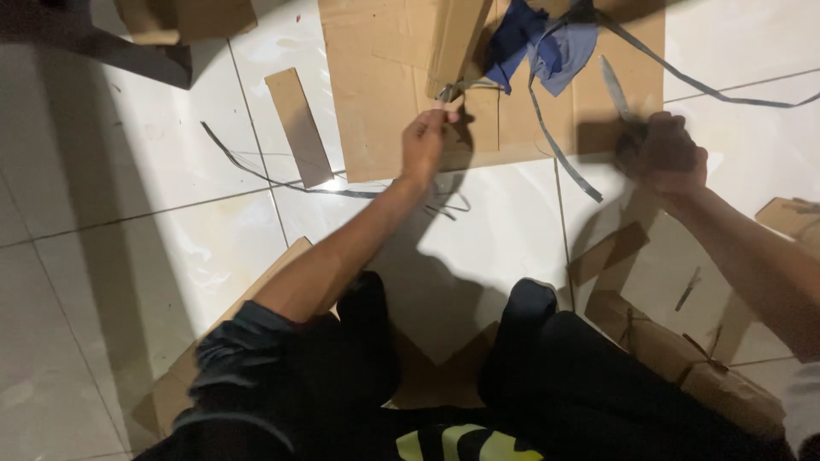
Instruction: Wrapping a wooden chair leg with cardboard and securing it with string
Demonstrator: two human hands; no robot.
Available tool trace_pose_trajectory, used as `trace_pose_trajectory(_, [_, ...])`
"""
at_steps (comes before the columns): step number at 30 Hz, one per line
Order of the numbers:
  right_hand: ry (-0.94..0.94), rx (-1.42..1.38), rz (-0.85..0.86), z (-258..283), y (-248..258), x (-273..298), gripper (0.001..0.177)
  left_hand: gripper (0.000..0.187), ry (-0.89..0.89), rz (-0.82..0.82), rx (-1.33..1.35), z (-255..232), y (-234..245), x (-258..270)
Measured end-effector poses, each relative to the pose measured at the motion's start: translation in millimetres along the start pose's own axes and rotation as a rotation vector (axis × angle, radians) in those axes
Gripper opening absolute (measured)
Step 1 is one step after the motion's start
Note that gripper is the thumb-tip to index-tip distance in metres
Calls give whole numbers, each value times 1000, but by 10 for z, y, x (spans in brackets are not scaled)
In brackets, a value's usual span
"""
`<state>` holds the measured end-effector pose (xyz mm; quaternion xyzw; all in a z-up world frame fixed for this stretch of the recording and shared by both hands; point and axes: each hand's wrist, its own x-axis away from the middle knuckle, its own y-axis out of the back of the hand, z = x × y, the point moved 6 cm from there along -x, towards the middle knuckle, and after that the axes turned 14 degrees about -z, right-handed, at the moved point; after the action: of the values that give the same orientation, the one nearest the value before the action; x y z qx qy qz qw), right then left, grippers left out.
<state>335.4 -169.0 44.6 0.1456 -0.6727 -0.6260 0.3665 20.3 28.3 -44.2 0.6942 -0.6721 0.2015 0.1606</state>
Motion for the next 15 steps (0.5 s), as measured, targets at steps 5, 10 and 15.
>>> trace_pose_trajectory(5, [-19,-45,-161,-188,-157,-67,61,32,-200,139,-534,-566,302,-25])
trace_pose_trajectory(10, [299,-276,-328,-94,-231,-81,51,32,-190,277,-809,-1093,482,22])
trace_pose_trajectory(15, [643,-529,-486,772,20,365,44,27,-316,237,-1056,-948,681,-423])
